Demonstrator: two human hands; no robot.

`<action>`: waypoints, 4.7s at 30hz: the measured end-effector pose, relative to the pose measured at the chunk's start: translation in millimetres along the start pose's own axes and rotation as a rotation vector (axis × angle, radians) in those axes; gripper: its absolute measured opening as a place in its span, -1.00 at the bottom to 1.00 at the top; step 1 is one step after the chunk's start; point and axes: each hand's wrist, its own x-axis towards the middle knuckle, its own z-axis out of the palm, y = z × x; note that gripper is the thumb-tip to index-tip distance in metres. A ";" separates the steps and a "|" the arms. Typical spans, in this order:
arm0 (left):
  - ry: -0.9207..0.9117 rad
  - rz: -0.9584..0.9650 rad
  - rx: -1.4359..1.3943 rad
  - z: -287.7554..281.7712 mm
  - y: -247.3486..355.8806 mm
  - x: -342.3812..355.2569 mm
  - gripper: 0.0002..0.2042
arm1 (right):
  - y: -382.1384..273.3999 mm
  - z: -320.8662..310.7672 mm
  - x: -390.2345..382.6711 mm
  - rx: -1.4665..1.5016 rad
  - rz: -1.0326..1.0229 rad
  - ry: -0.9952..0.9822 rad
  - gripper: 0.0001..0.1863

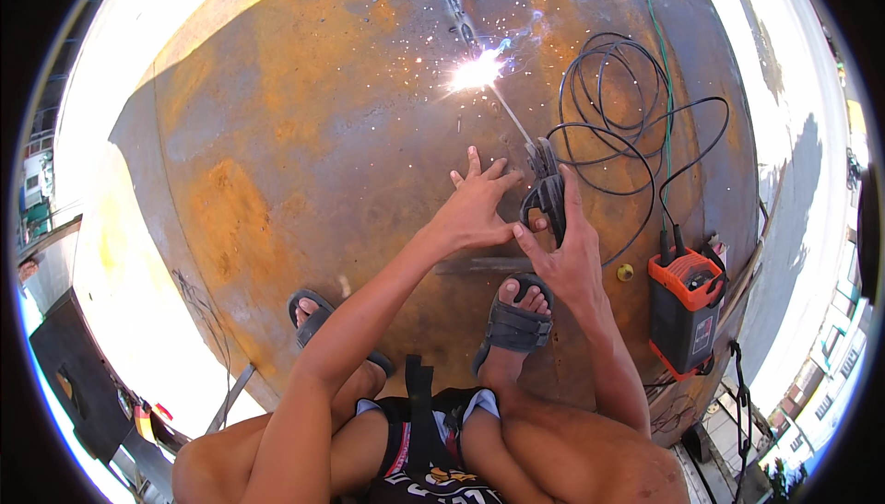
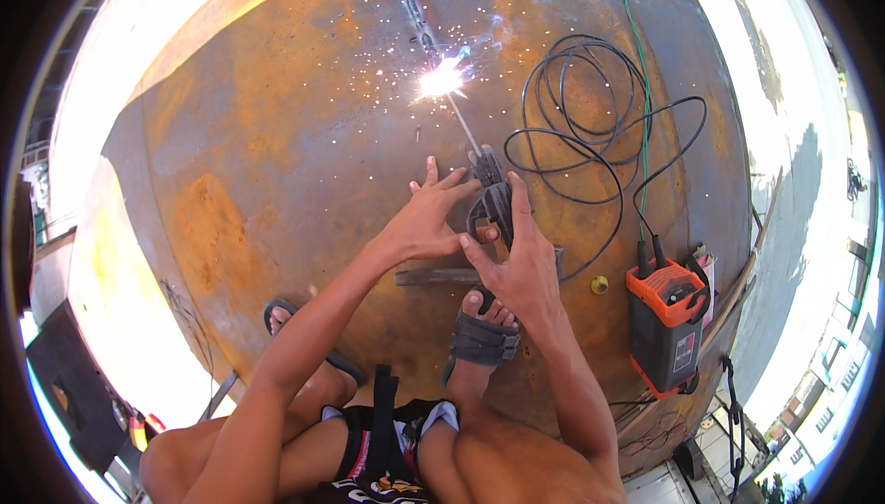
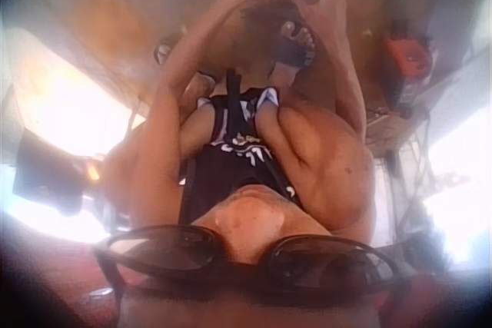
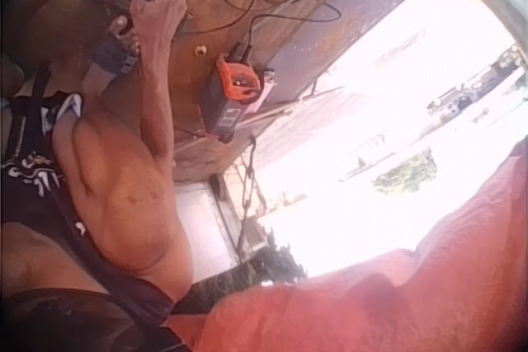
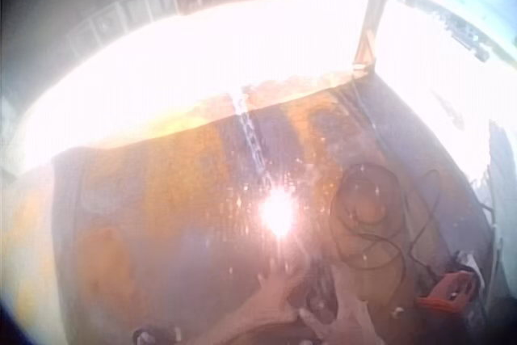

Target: The person sits on a large curved metal surface and uses a welding torch to create a continuous weld bead along a seam. They periodically stop to chip away slag with a hammer and resume welding, extending the bead along the seam.

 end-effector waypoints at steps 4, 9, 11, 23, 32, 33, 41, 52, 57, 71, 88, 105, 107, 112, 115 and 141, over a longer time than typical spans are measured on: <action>0.006 -0.003 0.008 0.9 0.7 -0.2 0.02 | -0.1 0.1 -0.1 -0.009 0.000 -0.002 0.06; 0.021 0.001 -0.005 1.6 0.2 -0.2 0.03 | -2.7 -1.7 -0.9 -0.013 0.010 -0.008 0.06; 0.025 0.002 -0.001 2.7 -1.1 -0.2 0.03 | -3.1 -1.4 -0.8 -0.017 0.011 -0.010 0.05; 0.023 0.006 -0.007 2.6 0.7 -0.3 -0.09 | 1.4 0.0 -0.5 0.000 -0.020 0.007 0.07; 0.000 -0.011 -0.007 1.3 1.9 -1.2 -0.06 | 21.9 8.4 -7.7 0.196 -0.095 0.136 0.12; 0.003 -0.009 -0.006 0.8 1.5 -2.2 -0.07 | 22.9 8.6 -5.8 0.190 -0.107 0.150 0.12; -0.032 -0.027 -0.006 -6.2 8.8 -3.5 -0.09 | 26.7 4.9 -4.8 0.110 -0.136 0.175 0.09; 0.006 -0.003 -0.008 -3.2 14.5 -4.2 -0.24 | 21.4 -2.1 -3.0 0.123 -0.183 0.198 -0.12; 0.239 0.117 -0.657 -1.5 30.1 -14.5 -0.39 | 19.4 -5.1 -0.2 0.064 -0.162 0.260 -0.25; 0.619 0.148 -1.296 -21.7 60.6 -13.7 -0.55 | 40.6 22.8 -56.9 -0.604 -0.643 -0.253 -0.53; 0.425 0.300 -1.151 28.3 194.4 -39.6 -0.56 | 55.8 -13.8 -9.3 -0.433 -0.367 -0.180 -0.63; 0.349 0.087 -1.516 30.7 256.5 -64.5 -0.56 | -7.7 -3.9 -40.4 1.148 0.731 -0.653 -0.47; 0.331 0.121 -1.510 24.9 268.1 -70.1 -0.56 | 3.3 3.8 -40.3 0.801 0.444 -0.569 -0.40; 0.281 0.147 -1.474 8.4 261.2 -55.2 -0.57 | 15.3 -4.8 -4.3 0.603 0.444 -0.307 -0.16; 0.271 0.130 -1.502 -1.6 250.5 -50.1 -0.58 | 20.2 -2.0 8.8 0.678 0.481 -0.356 -0.23; 0.259 0.080 -1.501 -2.8 243.7 -31.4 -0.56 | 22.5 27.5 107.5 0.039 -0.123 0.062 -0.34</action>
